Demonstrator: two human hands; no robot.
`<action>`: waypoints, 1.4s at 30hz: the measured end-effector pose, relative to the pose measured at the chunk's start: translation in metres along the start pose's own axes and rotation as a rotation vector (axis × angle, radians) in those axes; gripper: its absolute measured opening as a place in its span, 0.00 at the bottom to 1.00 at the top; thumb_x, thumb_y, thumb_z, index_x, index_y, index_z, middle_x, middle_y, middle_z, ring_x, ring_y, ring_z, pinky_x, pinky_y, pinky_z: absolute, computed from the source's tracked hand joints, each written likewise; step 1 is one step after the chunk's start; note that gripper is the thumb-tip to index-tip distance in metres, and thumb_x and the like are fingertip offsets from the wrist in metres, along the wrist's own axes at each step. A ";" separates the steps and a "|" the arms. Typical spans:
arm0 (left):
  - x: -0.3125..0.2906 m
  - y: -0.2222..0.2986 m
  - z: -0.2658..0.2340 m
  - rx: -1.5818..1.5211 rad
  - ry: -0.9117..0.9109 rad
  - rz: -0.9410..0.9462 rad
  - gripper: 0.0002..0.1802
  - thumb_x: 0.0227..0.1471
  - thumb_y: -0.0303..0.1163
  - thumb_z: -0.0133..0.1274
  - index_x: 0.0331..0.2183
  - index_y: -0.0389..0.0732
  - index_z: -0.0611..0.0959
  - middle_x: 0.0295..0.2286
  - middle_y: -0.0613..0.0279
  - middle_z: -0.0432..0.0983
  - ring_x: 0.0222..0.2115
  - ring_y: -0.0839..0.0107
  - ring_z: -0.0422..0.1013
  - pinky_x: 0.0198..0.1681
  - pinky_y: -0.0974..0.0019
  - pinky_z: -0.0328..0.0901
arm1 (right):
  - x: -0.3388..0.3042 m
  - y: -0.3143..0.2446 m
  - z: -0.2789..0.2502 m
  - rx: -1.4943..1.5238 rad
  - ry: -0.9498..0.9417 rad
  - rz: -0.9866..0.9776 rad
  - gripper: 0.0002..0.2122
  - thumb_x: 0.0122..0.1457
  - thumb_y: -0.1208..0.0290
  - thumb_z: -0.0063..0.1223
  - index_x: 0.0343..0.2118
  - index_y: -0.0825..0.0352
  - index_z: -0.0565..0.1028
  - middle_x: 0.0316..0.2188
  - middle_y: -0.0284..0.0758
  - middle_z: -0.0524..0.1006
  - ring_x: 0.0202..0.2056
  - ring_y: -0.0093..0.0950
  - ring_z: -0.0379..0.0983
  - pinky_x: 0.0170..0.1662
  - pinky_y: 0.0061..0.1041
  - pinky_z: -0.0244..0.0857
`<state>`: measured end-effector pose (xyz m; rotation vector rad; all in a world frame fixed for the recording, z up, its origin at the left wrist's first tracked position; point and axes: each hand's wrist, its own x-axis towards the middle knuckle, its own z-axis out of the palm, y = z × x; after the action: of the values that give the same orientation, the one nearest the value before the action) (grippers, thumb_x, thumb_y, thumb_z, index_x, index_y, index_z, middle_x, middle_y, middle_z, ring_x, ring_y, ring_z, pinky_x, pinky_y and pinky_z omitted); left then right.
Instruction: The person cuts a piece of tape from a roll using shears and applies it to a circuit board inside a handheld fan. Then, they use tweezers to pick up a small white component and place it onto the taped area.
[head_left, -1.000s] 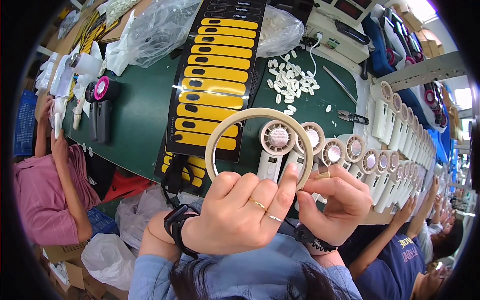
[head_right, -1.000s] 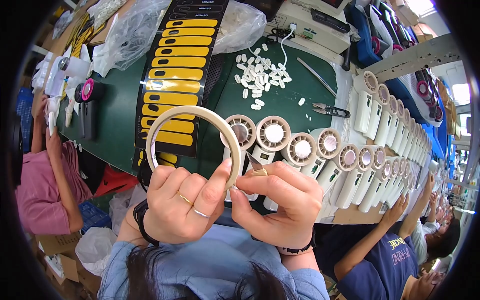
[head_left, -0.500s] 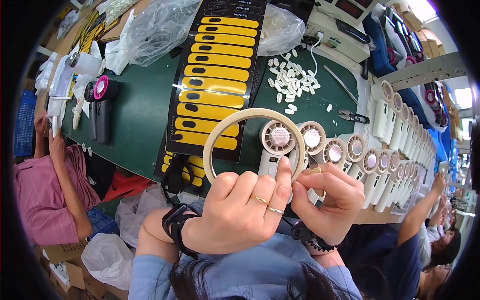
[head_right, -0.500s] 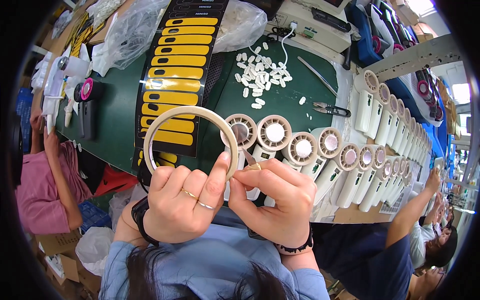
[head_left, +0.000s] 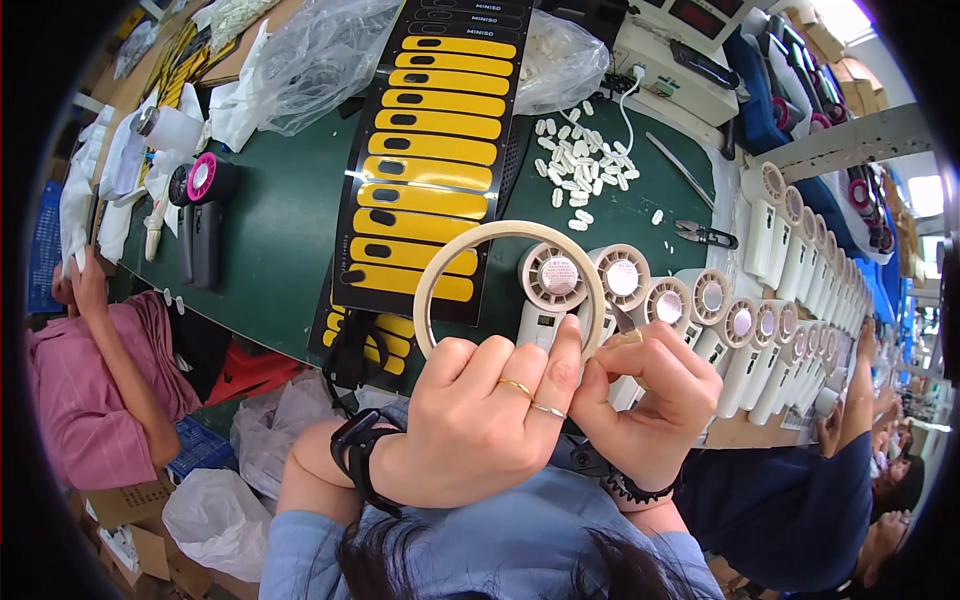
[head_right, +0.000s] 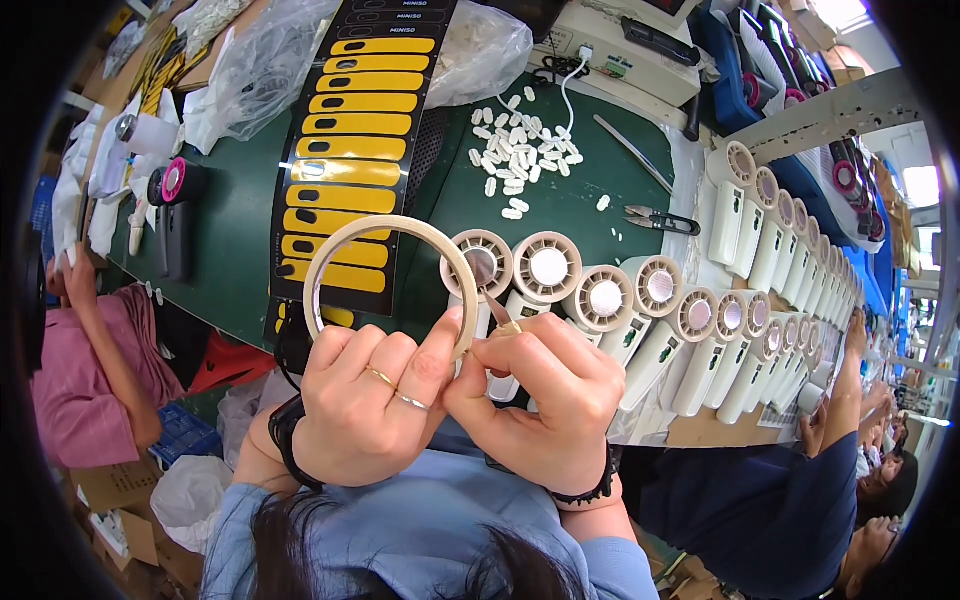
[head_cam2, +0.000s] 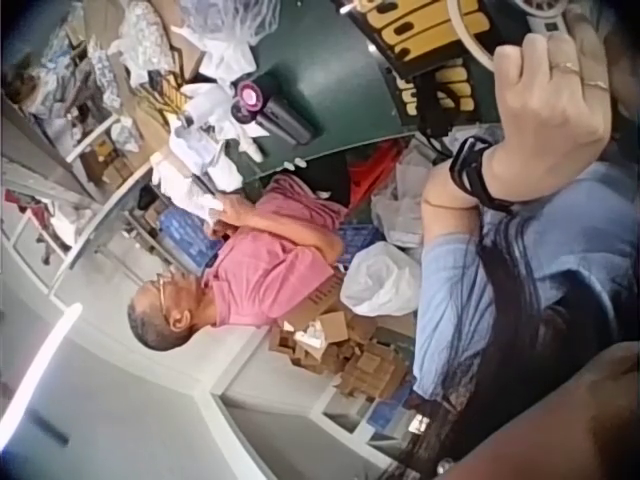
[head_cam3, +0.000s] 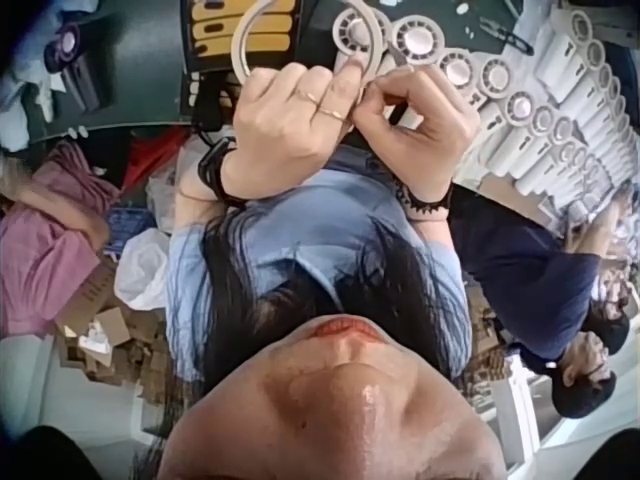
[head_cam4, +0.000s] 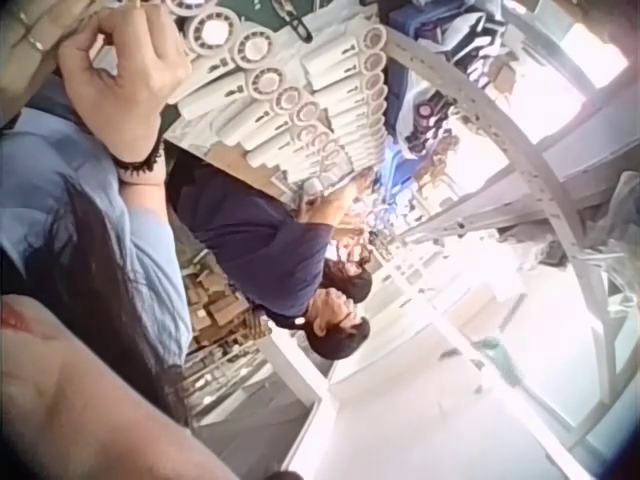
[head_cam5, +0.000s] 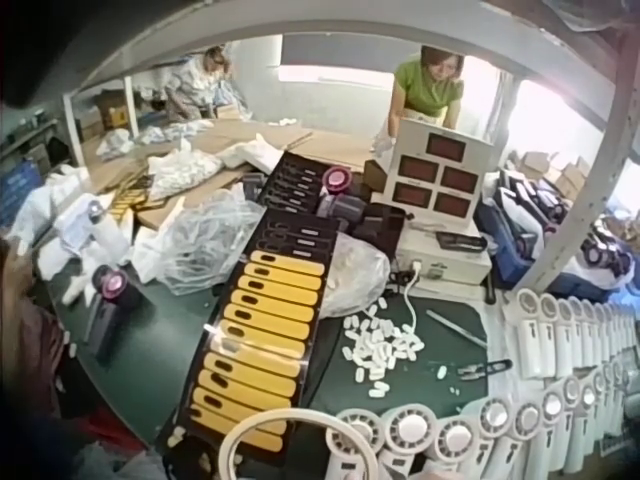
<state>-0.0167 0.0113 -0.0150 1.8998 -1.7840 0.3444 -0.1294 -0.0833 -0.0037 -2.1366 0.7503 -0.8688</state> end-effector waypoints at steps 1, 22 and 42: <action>0.000 0.000 0.001 -0.008 0.005 0.003 0.21 0.38 0.30 0.57 0.39 0.33 0.79 0.16 0.69 0.57 0.16 0.75 0.56 0.21 0.70 0.48 | 0.000 0.001 0.000 -0.005 0.000 -0.012 0.06 0.34 0.85 0.54 0.17 0.69 0.70 0.15 0.32 0.70 0.17 0.21 0.66 0.21 0.17 0.58; 0.002 -0.003 -0.010 -0.127 -0.011 -0.014 0.20 0.38 0.29 0.54 0.38 0.33 0.79 0.18 0.70 0.61 0.17 0.77 0.58 0.21 0.70 0.49 | 0.003 -0.003 -0.010 0.015 -0.004 -0.071 0.08 0.35 0.81 0.58 0.22 0.65 0.76 0.15 0.31 0.70 0.16 0.23 0.66 0.18 0.19 0.59; 0.007 -0.016 -0.007 -0.599 -0.008 0.007 0.15 0.37 0.21 0.52 0.33 0.34 0.78 0.15 0.67 0.63 0.15 0.70 0.60 0.21 0.68 0.51 | 0.009 0.005 -0.035 0.104 -0.099 -0.106 0.08 0.32 0.82 0.55 0.21 0.67 0.77 0.14 0.32 0.70 0.17 0.23 0.67 0.19 0.18 0.58</action>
<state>0.0007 0.0092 -0.0089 1.4653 -1.6553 -0.1842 -0.1513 -0.1064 0.0140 -2.1249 0.5344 -0.8322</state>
